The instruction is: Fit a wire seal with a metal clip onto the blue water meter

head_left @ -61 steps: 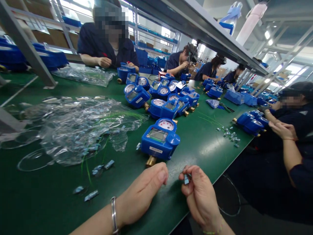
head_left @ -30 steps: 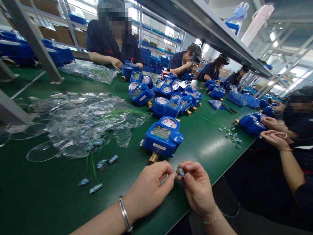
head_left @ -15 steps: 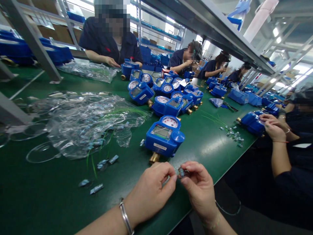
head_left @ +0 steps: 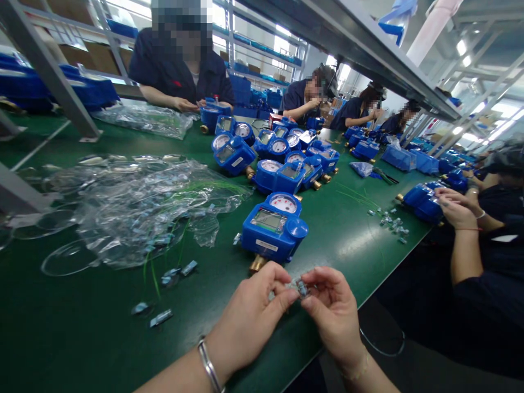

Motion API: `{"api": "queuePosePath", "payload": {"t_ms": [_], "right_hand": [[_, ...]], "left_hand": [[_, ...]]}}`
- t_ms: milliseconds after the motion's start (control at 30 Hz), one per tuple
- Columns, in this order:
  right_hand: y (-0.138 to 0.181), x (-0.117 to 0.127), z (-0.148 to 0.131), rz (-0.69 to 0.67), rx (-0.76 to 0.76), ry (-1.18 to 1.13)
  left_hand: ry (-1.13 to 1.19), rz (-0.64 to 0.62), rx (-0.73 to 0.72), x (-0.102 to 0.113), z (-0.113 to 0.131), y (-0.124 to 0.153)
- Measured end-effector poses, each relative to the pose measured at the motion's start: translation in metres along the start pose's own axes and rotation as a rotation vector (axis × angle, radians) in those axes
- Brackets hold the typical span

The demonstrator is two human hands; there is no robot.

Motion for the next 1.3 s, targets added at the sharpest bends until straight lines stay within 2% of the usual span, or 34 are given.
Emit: {"api": "queuePosePath", "payload": {"t_ms": [133,233,300,367,500,633,667,733,867,900,933,1000,1100,1167,1233,1300], "right_hand": [[-0.003,-0.002,-0.002,-0.017,0.010,-0.021],[-0.006,-0.001,-0.003,-0.040,0.006,-0.005],[-0.006,0.001,-0.003,-0.010,0.024,0.104],[-0.003,0.002,-0.005,-0.013,0.068,0.330],[0.005,-0.003,-0.007,-0.166,0.171,0.845],[0.009,-0.009,-0.007,-0.128,0.274,1.065],[0.008,-0.010,-0.006,-0.118,0.252,1.056],[0.006,-0.013,-0.003,-0.094,0.094,0.884],[0.001,-0.021,0.005,-0.087,-0.453,0.111],[0.001,-0.022,0.005,-0.100,-0.517,0.005],[0.001,-0.023,0.003,-0.106,-0.523,0.004],[0.002,-0.019,-0.001,-0.090,-0.361,0.267],[0.006,-0.016,-0.007,-0.089,0.015,0.777],[0.009,-0.017,-0.005,-0.102,0.159,0.935],[0.008,-0.017,-0.003,-0.084,0.183,0.963],[0.005,-0.018,-0.001,-0.055,0.055,0.813]], "left_hand": [[0.364,-0.133,0.033,-0.003,-0.003,-0.004],[0.483,-0.204,0.043,-0.005,-0.005,-0.006],[0.512,-0.207,0.044,-0.004,-0.007,-0.006],[0.511,-0.163,0.040,-0.003,-0.007,-0.005],[0.402,-0.099,0.011,0.000,-0.001,-0.003],[0.133,0.001,-0.084,0.001,0.007,-0.002],[0.082,0.025,-0.090,0.001,0.008,-0.002],[0.026,0.048,-0.083,-0.001,0.008,-0.001],[0.000,0.049,-0.097,-0.003,0.008,0.001],[0.001,0.051,-0.107,-0.003,0.008,0.002],[0.002,0.057,-0.113,-0.003,0.008,0.002],[0.008,0.075,-0.116,-0.002,0.006,0.002],[0.031,0.103,-0.114,-0.003,0.004,0.002],[0.055,0.111,-0.119,-0.004,0.003,0.003],[0.074,0.115,-0.118,-0.005,0.003,0.004],[0.080,0.111,-0.114,-0.005,0.003,0.004]]}}
Point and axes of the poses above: each hand's wrist, its own y-axis away from the middle knuckle, its own x-axis out of the back of the hand, z = x × y, the point moved 2 cm from there along -y, towards the middle knuckle, and after that the axes turned 10 degrees about -z, right-handed, at the moved point
